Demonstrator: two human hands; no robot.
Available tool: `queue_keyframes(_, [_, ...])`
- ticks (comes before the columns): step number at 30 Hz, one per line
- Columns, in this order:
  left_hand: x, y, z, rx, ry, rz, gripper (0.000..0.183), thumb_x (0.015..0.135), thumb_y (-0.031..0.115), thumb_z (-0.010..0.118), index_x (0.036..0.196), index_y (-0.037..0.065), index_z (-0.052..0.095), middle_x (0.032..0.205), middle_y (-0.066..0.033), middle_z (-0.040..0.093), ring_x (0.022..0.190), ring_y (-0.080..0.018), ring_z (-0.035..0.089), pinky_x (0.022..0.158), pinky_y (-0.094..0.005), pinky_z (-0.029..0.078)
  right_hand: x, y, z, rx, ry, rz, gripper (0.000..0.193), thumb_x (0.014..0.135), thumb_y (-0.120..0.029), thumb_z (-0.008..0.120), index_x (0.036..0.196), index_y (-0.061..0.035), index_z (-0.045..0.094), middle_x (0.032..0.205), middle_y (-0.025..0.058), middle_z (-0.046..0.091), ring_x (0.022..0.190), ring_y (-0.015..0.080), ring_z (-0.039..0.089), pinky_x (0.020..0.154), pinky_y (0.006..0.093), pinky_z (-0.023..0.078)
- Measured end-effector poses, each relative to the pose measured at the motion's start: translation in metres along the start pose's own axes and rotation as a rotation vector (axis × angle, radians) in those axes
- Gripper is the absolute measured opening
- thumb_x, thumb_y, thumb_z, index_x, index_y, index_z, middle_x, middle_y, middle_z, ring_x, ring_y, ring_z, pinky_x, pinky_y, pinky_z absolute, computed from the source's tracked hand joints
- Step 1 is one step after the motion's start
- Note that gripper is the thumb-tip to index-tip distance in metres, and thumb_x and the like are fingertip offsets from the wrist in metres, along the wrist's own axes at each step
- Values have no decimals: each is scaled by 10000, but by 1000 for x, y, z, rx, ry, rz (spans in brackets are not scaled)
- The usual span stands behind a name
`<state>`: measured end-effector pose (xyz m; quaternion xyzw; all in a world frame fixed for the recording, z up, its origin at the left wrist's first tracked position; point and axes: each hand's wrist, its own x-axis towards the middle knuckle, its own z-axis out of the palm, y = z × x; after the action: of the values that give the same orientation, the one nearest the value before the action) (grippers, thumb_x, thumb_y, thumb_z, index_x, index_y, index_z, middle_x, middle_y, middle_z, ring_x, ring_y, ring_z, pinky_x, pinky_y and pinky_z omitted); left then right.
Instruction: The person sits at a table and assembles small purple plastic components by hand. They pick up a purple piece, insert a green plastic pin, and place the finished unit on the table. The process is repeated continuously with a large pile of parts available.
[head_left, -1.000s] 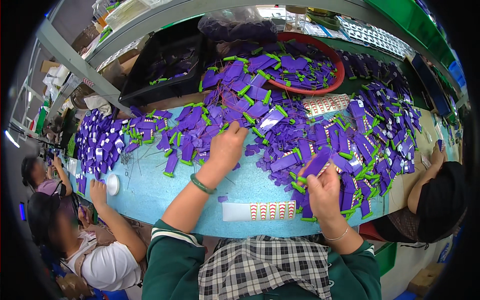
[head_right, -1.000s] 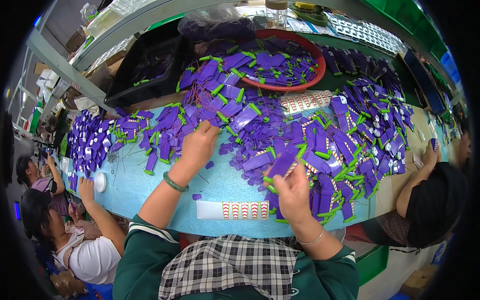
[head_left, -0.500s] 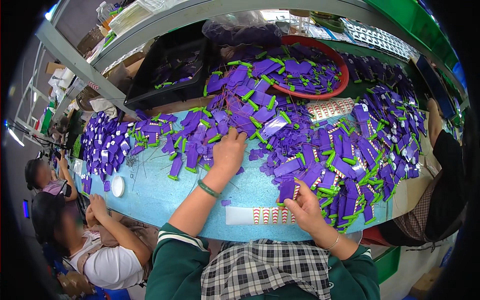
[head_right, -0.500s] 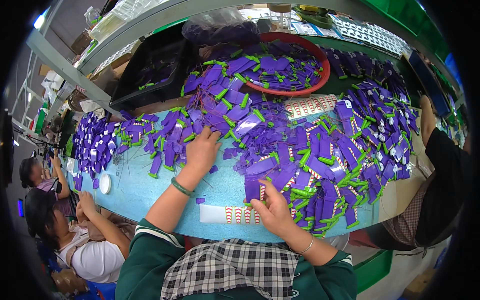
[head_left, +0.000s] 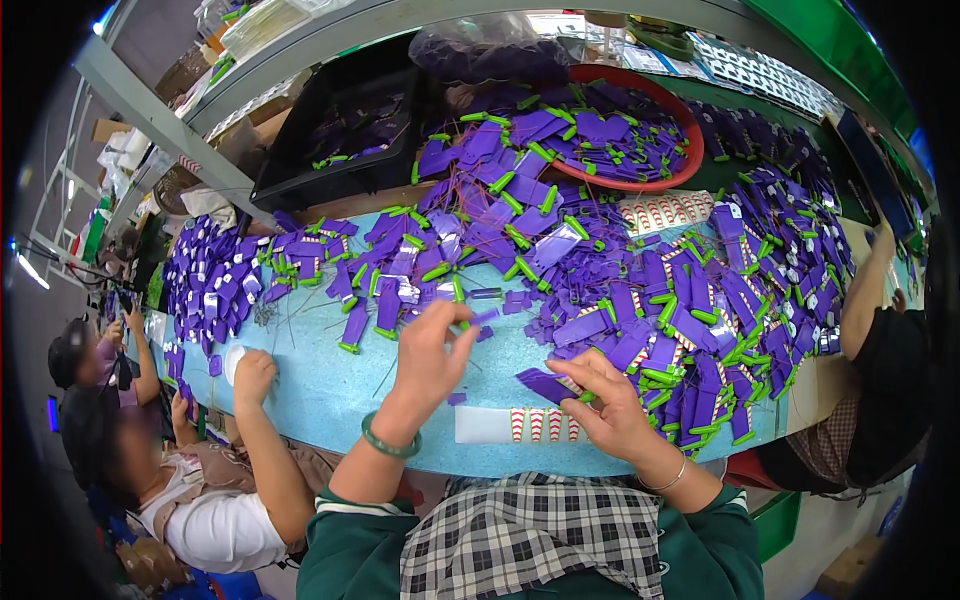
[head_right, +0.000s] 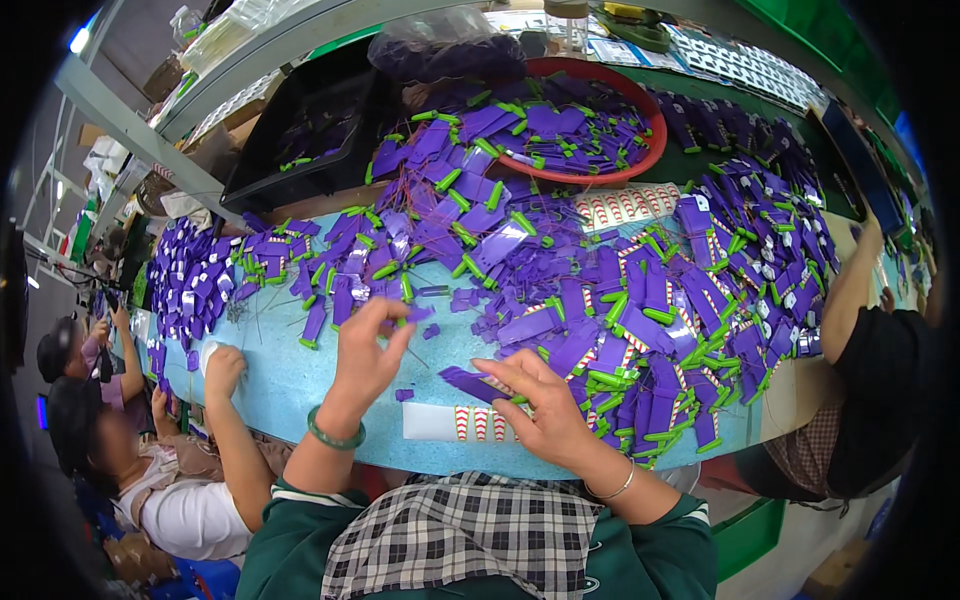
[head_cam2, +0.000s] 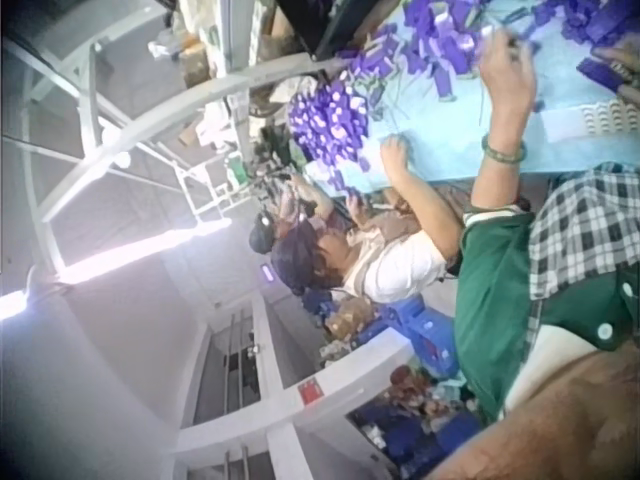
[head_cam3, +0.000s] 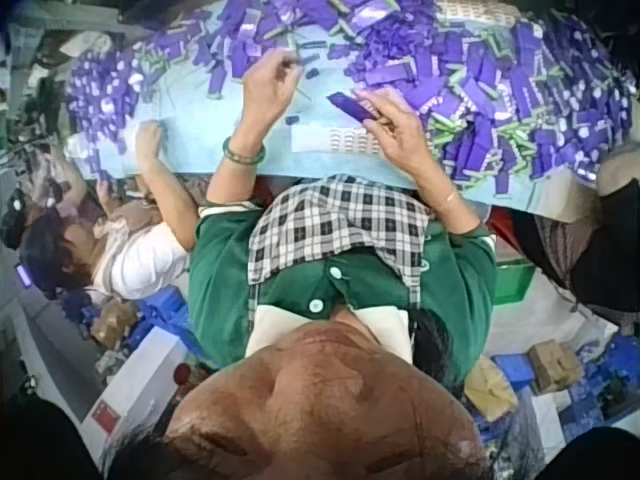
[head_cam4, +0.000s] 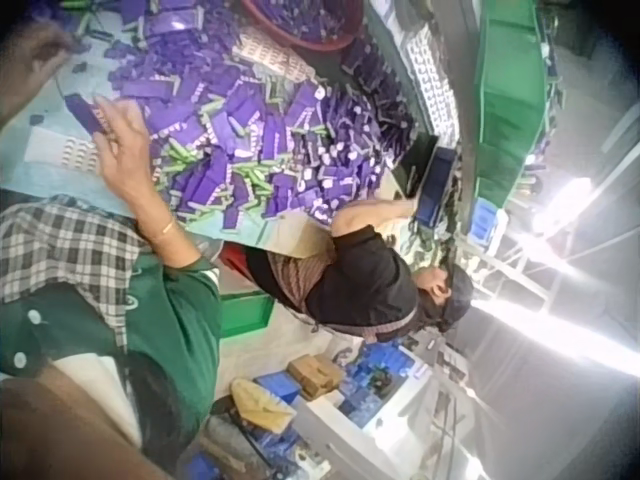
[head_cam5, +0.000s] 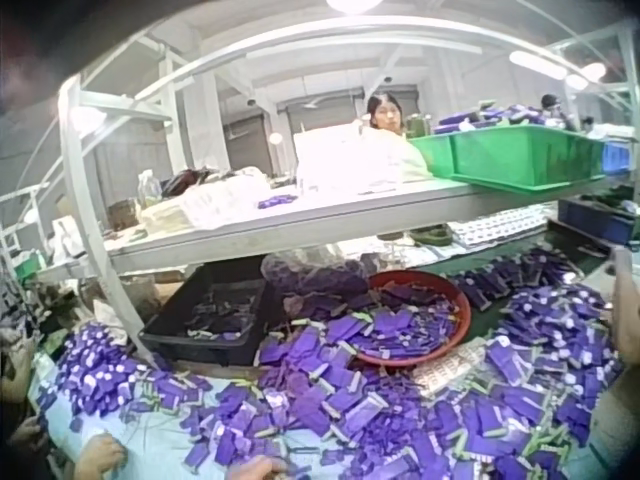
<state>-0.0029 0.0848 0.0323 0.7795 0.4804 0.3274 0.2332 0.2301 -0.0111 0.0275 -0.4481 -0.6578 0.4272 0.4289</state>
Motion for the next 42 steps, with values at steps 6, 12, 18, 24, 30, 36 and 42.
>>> queue_keyframes(6, [-64, 42, 2, -814, -159, -269, 130, 812, -50, 657, 920, -13, 595, 927, -77, 602, 869, -159, 623, 742, -284, 541, 12, 8, 31, 490, -57, -1, 335, 810, 28, 640, 1144, 8, 618, 1049, 81, 584, 901, 140, 583, 743, 243, 476])
queue_keyframes(12, [-87, 22, 23, -1068, -44, -162, 189, 800, -139, 598, 954, -29, 597, 1034, -111, 574, 931, -164, 590, 847, -284, 505, -1, 24, 55, 1246, -145, 534, 264, 873, -50, 631, 1135, -17, 620, 1009, 35, 599, 829, 88, 594, 719, 234, 509])
queue_keyframes(18, [-83, 7, 21, -1330, 84, -361, 191, 788, -120, 608, 954, -26, 606, 942, -84, 598, 892, -153, 597, 825, -284, 500, 2, 1, 42, 438, 98, 192, 336, 811, 0, 661, 1146, -18, 645, 862, 1, 530, 777, 90, 518, 627, 228, 438])
queue_keyframes(24, [-87, 2, 17, -1261, 53, -260, 201, 779, -133, 620, 953, -35, 639, 942, -102, 625, 866, -162, 620, 812, -281, 514, -4, -11, 43, -207, 127, -146, 405, 742, 48, 685, 1094, -151, 705, 702, 32, 474, 662, 148, 489, 569, 274, 391])
queue_keyframes(30, [-99, 7, 5, -968, -296, -391, 195, 788, -119, 637, 969, -46, 643, 946, -88, 638, 848, -137, 627, 817, -265, 522, -2, -6, 29, -252, -325, -43, 355, 743, 3, 709, 1071, -132, 705, 713, 49, 523, 615, 167, 513, 556, 302, 425])
queue_keyframes(36, [-104, 12, 12, -1080, -169, -439, 135, 787, -22, 688, 913, -18, 639, 924, -55, 633, 826, -105, 605, 757, -252, 491, -4, -2, 61, 439, -128, 303, 248, 744, -16, 737, 971, -88, 668, 851, 39, 616, 773, 77, 580, 649, 258, 484])
queue_keyframes(42, [-105, 15, -10, -933, -284, -192, 110, 742, -34, 690, 827, 0, 628, 923, -52, 602, 778, -140, 582, 692, -277, 471, 10, -3, 34, -512, -399, -443, 178, 707, -28, 713, 842, -31, 598, 738, 77, 592, 614, 201, 603, 540, 298, 482])
